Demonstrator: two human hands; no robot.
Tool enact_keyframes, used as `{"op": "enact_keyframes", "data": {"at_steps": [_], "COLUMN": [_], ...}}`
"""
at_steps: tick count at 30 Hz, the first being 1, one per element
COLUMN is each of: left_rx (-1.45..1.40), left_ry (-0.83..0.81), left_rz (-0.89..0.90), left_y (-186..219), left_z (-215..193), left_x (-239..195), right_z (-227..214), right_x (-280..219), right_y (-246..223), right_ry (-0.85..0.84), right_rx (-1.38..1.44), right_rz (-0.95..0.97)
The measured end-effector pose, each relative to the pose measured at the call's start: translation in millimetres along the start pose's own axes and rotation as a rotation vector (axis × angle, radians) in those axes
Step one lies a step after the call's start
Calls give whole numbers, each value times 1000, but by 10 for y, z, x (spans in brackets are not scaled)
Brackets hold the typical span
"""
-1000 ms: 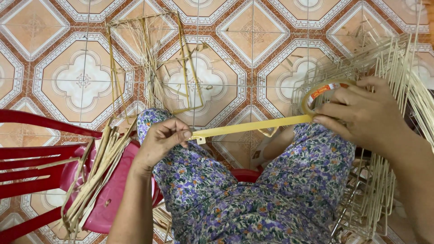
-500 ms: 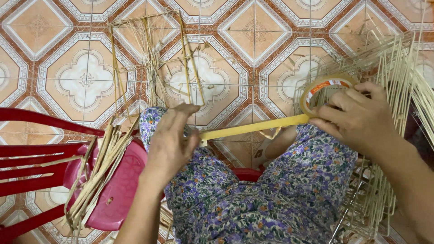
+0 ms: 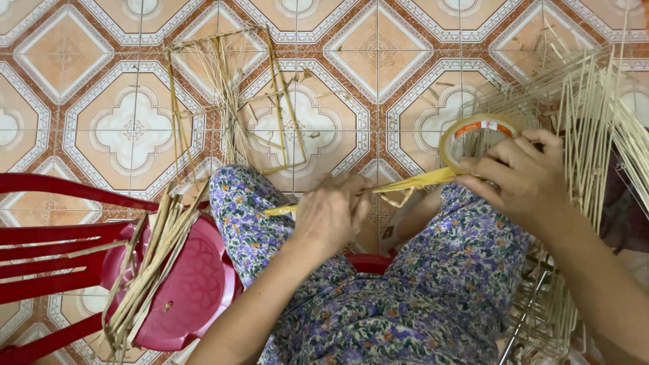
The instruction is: The person sits on a chair and weaves thin bamboo strips across a square bamboo frame resting on their lap, tying and tightening the strips by hand. They then take a wider bamboo slat, hold it against the frame, and wrap tape around it to secure it in place.
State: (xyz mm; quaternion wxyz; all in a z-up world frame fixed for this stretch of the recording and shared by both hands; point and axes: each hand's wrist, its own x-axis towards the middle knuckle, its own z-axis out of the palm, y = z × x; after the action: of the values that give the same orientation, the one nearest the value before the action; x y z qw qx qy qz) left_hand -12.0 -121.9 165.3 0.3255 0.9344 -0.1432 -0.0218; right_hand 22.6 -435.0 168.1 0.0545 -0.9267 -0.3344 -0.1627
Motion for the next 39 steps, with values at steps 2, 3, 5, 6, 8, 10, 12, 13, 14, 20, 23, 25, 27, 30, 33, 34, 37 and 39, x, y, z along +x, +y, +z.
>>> {"op": "enact_keyframes", "data": {"at_steps": [2,3,5,6,8,10,12,13,14,20,23,25,27,30,33,34,37,39], "left_rx": [-111,-218,-318,-276,-234,-159,-172,-186,-187,-128,-192,-312,-263,-126,30,101,175,119], "left_ry": [129,146,170,88,3,20,31,43,41,-2,-17,-95,-97,-110,-79,-36,-95,-176], "left_rz": [115,143,175,80,-13,-72,-63,-56,-54,-8,24,-7,22,93,201,265,270,213], "left_y": [44,57,110,159,197,172,164,160,158,97,99,88,226,345,367,361,432,395], "left_z": [83,164,259,292,365,435,444,449,446,445,454,545,549,556,614,629,507,522], "left_x": [47,72,177,230,291,310,321,325,331,379,425,465,526,576,541,529,530,548], "right_z": [60,85,96,75,86,148,13,-53,-127,-166,-141,-44,-52,-93,-74,-51,23,163], "right_x": [-54,-77,-55,-52,-98,-193,-135,-108,-34,41,32,-60,-84,-91,-87,-67,-136,-255], "right_y": [14,21,65,83,211,429,487,514,453,350,299,339,306,267,202,181,146,146], "right_ry": [26,36,54,26,-2,-66,-119,-173,-174,-155,-211,-120,-106,-77,-39,-14,47,71], "right_rx": [65,94,123,128,134,226,248,271,270,154,111,131,111,111,153,180,228,277], "right_rz": [32,54,70,70,72,73,114,152,155,8,80,24,34,58,79,83,136,167]}}
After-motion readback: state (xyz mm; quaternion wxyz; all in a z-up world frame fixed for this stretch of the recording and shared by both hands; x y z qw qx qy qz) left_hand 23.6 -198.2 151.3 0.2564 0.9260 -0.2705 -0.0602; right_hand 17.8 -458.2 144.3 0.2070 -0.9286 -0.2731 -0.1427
